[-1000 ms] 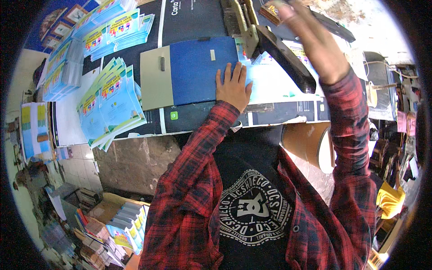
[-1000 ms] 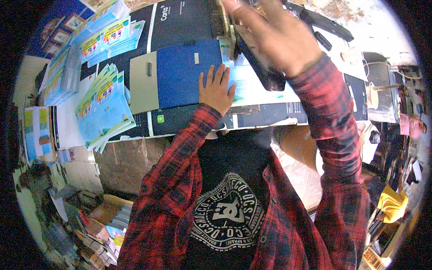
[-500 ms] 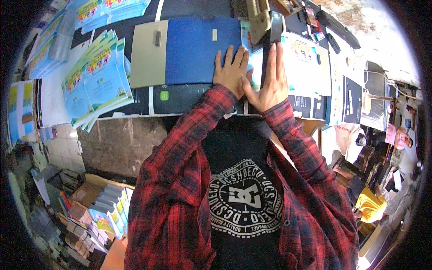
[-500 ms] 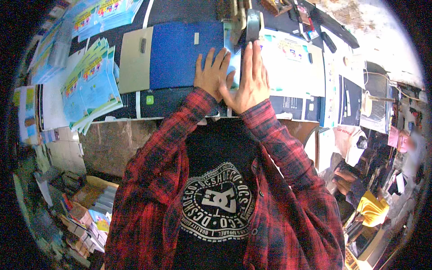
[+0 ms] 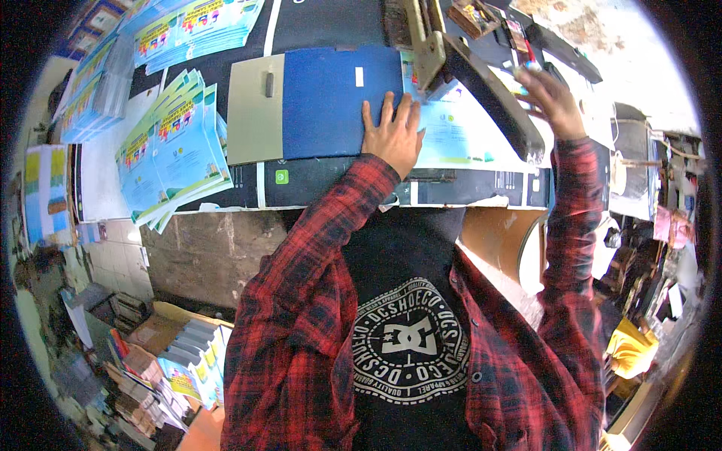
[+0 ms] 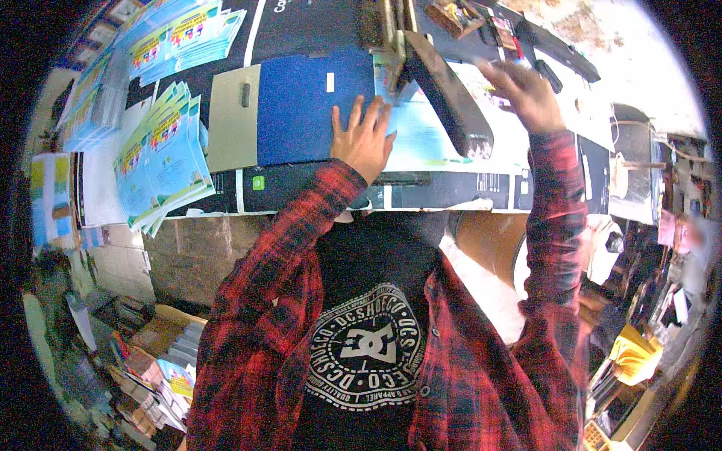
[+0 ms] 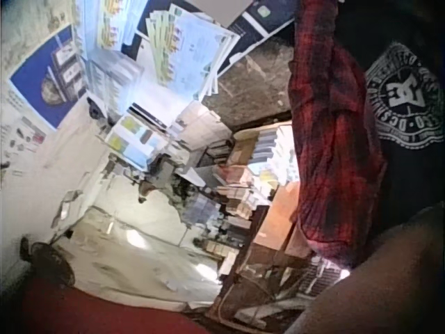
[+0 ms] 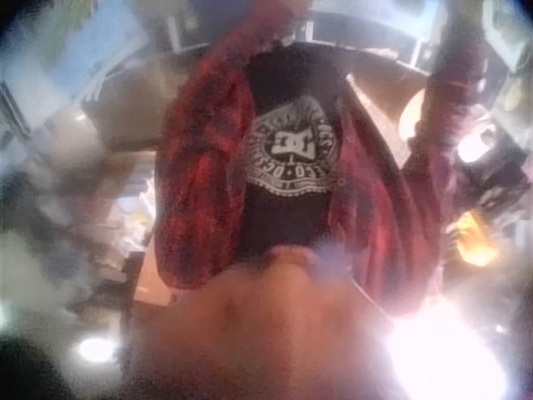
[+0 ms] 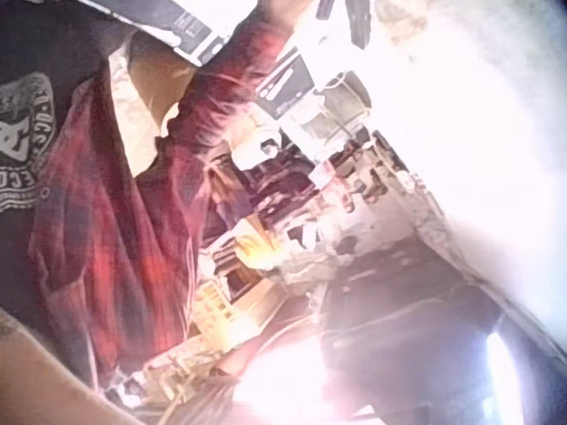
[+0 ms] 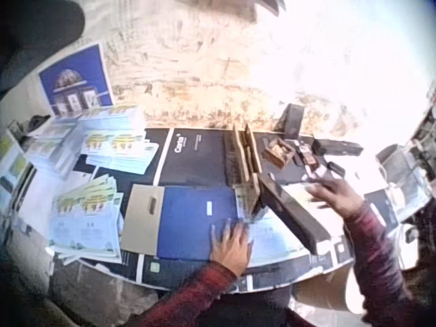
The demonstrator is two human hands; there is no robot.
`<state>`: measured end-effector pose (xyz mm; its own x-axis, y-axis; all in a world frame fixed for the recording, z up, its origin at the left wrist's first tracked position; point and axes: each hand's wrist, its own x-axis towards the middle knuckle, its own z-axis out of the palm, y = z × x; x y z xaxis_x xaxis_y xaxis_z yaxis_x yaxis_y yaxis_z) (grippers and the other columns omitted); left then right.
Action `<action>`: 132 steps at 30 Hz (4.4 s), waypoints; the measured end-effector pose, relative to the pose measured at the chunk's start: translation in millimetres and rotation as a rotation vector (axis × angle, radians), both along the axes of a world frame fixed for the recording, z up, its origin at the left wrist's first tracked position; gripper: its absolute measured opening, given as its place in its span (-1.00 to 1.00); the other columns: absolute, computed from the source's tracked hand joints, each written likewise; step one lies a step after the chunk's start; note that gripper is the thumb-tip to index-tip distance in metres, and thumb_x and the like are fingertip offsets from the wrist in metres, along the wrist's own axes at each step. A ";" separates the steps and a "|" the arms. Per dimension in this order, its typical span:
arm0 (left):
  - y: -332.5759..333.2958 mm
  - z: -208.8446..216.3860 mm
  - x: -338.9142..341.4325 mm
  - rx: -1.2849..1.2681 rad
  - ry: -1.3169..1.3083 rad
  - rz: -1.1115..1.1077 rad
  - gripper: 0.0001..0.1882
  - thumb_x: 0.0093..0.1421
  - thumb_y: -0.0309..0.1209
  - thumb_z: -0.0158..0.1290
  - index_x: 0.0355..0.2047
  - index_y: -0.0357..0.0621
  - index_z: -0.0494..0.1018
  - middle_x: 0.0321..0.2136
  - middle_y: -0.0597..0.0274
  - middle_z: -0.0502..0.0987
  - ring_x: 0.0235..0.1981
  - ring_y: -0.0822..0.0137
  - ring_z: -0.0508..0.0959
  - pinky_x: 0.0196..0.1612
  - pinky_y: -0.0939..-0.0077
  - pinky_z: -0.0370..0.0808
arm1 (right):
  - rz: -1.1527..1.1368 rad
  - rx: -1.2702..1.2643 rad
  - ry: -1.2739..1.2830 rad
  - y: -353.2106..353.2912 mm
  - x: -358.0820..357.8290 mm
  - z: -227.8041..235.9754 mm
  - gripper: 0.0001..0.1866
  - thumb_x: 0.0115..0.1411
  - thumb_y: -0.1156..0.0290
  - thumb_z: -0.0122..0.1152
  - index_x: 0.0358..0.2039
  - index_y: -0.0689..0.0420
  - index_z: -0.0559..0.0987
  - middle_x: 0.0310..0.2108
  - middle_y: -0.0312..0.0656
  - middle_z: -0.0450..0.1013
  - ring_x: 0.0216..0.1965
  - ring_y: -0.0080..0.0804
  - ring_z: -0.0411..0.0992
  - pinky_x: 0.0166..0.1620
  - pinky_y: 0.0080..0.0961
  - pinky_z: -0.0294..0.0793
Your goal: The person repeatedly places a booklet on a binding machine, aligns it, and presses the handle to bind the booklet. They then remove the finished booklet and repeat the process with the next one from a stack.
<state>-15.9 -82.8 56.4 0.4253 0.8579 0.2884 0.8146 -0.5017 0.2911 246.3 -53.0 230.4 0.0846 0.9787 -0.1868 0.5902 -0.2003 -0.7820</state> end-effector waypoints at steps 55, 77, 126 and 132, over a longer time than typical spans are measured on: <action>-1.0 -2.4 -43.1 -0.036 -0.019 0.163 -0.52 0.26 -0.15 -0.05 0.21 0.27 0.33 0.25 0.15 0.23 0.35 -0.04 0.11 0.23 -0.54 -0.10 | 0.584 0.599 -0.557 -30.6 -104.5 -5.2 -0.27 0.14 0.16 0.24 0.24 0.29 0.30 0.20 0.25 0.28 0.11 0.22 0.38 0.15 -0.13 0.38; 65.0 -0.9 -152.6 -1.149 -1.298 0.544 -0.58 0.31 -0.28 0.08 0.01 -0.41 0.45 -0.14 0.03 0.61 -0.21 0.29 0.65 -0.14 0.40 0.59 | 0.100 0.371 -0.631 -41.9 -105.3 -165.0 -0.10 0.24 -0.14 0.06 0.35 0.27 0.09 0.31 0.25 0.10 0.30 0.13 0.18 0.28 -0.14 0.24; -16.1 4.9 -26.4 -0.060 -0.011 0.147 -0.22 0.15 -0.01 0.04 0.29 -0.21 0.21 0.36 0.11 0.12 0.40 0.07 0.01 0.35 -0.24 -0.20 | 0.113 0.584 -0.600 -81.5 -145.1 -96.0 0.04 0.02 0.07 0.28 0.36 0.38 0.02 0.36 0.28 -0.01 0.31 0.16 0.16 0.26 -0.14 0.22; -13.8 -5.1 -25.6 -0.033 -0.061 0.145 -0.22 0.19 0.04 -0.01 0.28 -0.21 0.22 0.35 0.12 0.14 0.39 0.08 0.06 0.34 -0.27 -0.18 | 0.152 0.580 -0.633 -72.9 -145.7 -78.6 0.03 0.00 0.21 0.34 0.34 0.42 0.01 0.35 0.32 -0.03 0.38 0.23 -0.01 0.37 -0.13 0.04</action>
<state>-41.5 -96.7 51.3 0.2791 0.9184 0.2804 0.8581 -0.3696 0.3566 100.7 -125.9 151.8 -0.1358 0.9138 0.3828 0.9362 0.2448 -0.2523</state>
